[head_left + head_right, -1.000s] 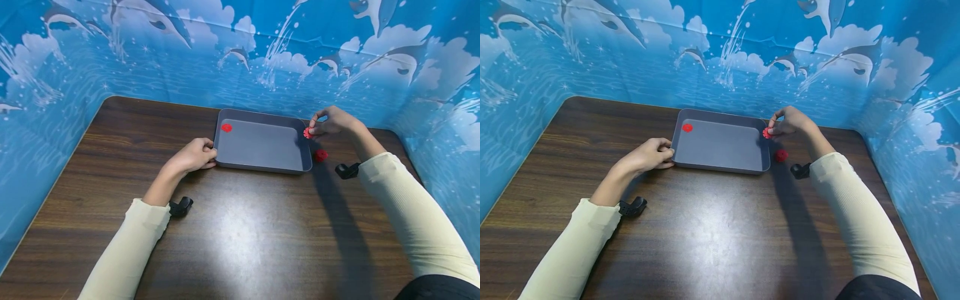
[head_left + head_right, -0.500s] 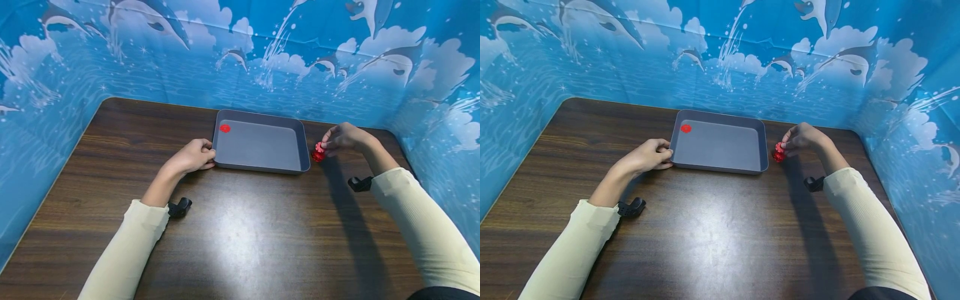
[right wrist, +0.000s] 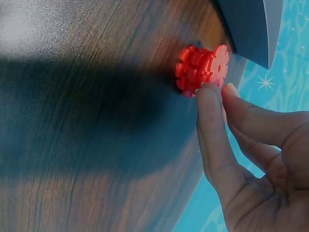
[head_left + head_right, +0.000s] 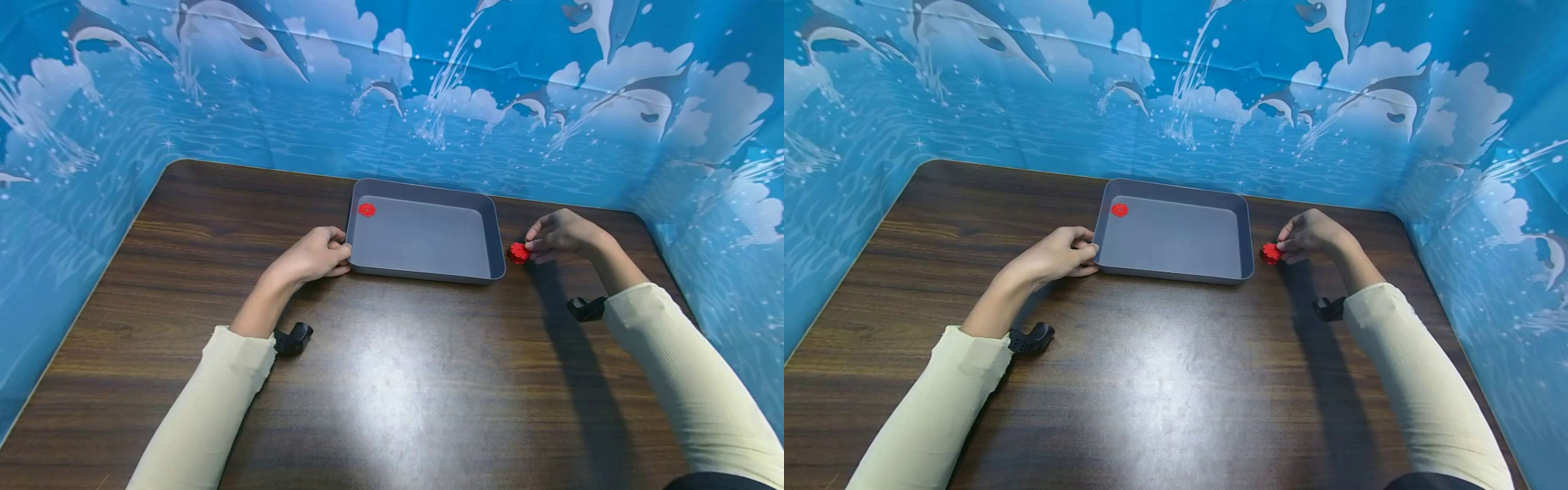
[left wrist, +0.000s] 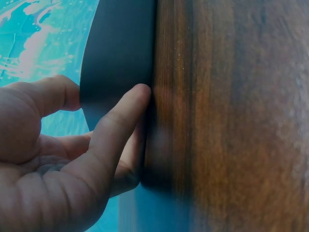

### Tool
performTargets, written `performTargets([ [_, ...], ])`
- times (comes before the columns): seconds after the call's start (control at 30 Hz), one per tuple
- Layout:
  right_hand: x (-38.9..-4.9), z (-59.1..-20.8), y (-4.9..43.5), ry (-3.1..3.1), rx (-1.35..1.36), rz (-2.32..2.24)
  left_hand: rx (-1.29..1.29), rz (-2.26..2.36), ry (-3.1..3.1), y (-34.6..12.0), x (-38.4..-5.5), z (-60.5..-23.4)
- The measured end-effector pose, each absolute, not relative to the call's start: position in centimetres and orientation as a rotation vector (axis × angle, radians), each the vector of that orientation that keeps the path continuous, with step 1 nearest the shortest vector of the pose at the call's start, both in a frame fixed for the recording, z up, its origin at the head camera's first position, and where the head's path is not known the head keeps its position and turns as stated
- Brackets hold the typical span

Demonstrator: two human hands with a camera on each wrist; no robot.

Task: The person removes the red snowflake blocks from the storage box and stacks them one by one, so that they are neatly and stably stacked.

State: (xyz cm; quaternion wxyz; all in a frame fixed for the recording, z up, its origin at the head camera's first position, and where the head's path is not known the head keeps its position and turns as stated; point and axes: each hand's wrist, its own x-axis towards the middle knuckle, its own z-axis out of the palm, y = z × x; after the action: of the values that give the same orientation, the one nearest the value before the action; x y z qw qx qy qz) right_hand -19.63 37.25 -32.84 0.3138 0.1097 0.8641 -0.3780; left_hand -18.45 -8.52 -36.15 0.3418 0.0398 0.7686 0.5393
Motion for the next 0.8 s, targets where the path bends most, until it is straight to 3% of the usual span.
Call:
performTargets([
  [0.43, -20.0, -31.8, 36.2, 2.359, 0.247, -0.958, 0.099, 1.395, 2.006, -8.5, -18.4, -36.0],
  [0.8, -21.9, -30.2, 32.5, 2.439, 0.195, -0.864, 0.099, 1.394, 2.003, -8.5, -18.3, -36.0],
])
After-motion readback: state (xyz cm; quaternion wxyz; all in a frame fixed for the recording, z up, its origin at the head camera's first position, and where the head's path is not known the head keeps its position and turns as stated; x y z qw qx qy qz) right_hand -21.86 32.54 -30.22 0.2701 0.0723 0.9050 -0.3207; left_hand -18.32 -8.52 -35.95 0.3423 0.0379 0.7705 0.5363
